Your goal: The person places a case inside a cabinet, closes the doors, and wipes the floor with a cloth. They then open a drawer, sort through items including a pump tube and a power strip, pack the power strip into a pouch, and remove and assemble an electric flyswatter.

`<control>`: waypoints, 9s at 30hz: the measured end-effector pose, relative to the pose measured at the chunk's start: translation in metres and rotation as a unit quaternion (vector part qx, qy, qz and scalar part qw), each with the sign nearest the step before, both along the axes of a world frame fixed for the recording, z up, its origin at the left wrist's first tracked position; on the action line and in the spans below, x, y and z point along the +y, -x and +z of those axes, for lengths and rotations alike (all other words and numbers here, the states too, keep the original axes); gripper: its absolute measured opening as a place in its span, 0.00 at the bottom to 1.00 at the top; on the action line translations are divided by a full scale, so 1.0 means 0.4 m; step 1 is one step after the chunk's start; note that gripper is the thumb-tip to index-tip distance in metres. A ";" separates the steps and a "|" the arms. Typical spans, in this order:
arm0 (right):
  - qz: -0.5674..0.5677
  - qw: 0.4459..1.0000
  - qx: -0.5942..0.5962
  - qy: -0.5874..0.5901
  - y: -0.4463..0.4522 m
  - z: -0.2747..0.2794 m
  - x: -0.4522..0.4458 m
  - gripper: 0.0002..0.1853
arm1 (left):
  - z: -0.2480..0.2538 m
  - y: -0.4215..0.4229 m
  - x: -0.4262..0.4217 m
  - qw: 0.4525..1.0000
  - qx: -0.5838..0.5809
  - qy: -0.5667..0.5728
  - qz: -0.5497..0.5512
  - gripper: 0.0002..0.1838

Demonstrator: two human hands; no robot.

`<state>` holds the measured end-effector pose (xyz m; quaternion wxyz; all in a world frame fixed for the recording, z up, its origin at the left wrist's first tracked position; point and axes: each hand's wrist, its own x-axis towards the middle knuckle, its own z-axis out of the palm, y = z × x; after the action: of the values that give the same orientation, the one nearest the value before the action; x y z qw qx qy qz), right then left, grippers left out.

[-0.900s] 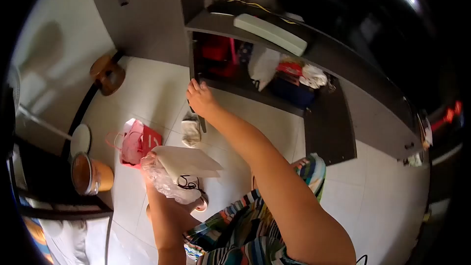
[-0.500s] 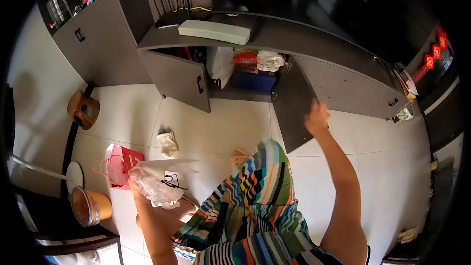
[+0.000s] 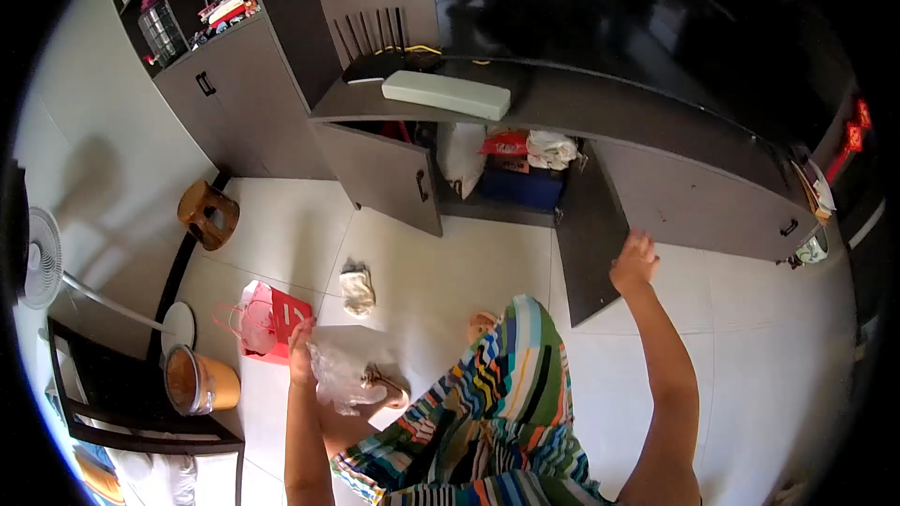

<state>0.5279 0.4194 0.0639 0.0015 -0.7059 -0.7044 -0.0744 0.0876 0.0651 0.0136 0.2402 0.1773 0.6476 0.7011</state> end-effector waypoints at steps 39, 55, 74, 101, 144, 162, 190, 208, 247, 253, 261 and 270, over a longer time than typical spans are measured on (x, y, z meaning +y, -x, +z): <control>0.367 0.911 0.066 0.177 0.936 0.174 0.737 0.58 | -0.166 0.631 0.310 0.907 0.243 0.344 -0.001 0.23; 0.161 0.696 0.514 0.475 0.692 0.140 0.197 0.50 | -0.095 0.184 0.336 0.879 0.257 0.237 -0.326 0.12; -0.018 0.467 0.678 0.567 1.306 -0.603 0.305 0.39 | -0.474 0.223 0.851 0.911 0.237 0.332 -0.067 0.53; 0.353 0.913 0.202 -0.036 1.769 -0.879 1.348 0.38 | -0.729 0.474 0.943 0.903 0.321 0.267 -0.100 0.37; 0.398 0.854 0.324 0.084 1.608 -0.830 1.184 0.15 | -0.683 0.592 1.348 0.853 0.327 0.400 -0.075 0.31; 0.275 0.843 0.449 0.112 1.590 -0.871 1.174 0.14 | -0.749 0.609 1.358 0.851 0.372 0.369 0.027 0.36; 0.290 0.922 0.257 -0.020 1.721 -0.744 1.259 0.39 | -0.496 0.413 0.624 0.833 0.273 0.456 -0.156 0.20; 0.301 0.719 0.597 0.186 1.528 -0.879 0.858 0.47 | -0.529 0.353 0.739 0.893 0.151 0.340 -0.255 0.09; 0.064 0.826 0.465 0.312 1.488 -0.885 0.892 0.45 | -0.601 0.353 0.919 0.822 0.345 0.408 -0.199 0.33; 0.240 0.942 0.165 0.168 1.475 -0.735 0.786 0.50 | -0.625 0.407 1.281 0.826 0.311 0.406 -0.237 0.47; 0.160 0.773 0.546 0.281 1.451 -0.856 0.836 0.39 | -0.704 0.540 1.215 0.948 0.001 0.171 -0.267 0.33; 0.097 0.664 0.709 0.217 1.514 -0.963 0.869 0.22 | -0.787 0.559 1.300 0.982 -0.044 0.158 -0.088 0.32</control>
<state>-0.0775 0.7671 -0.3214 0.3546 -0.4534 -0.5511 0.6042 -0.1362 0.5850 -0.3010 0.3546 0.1623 0.7208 0.5730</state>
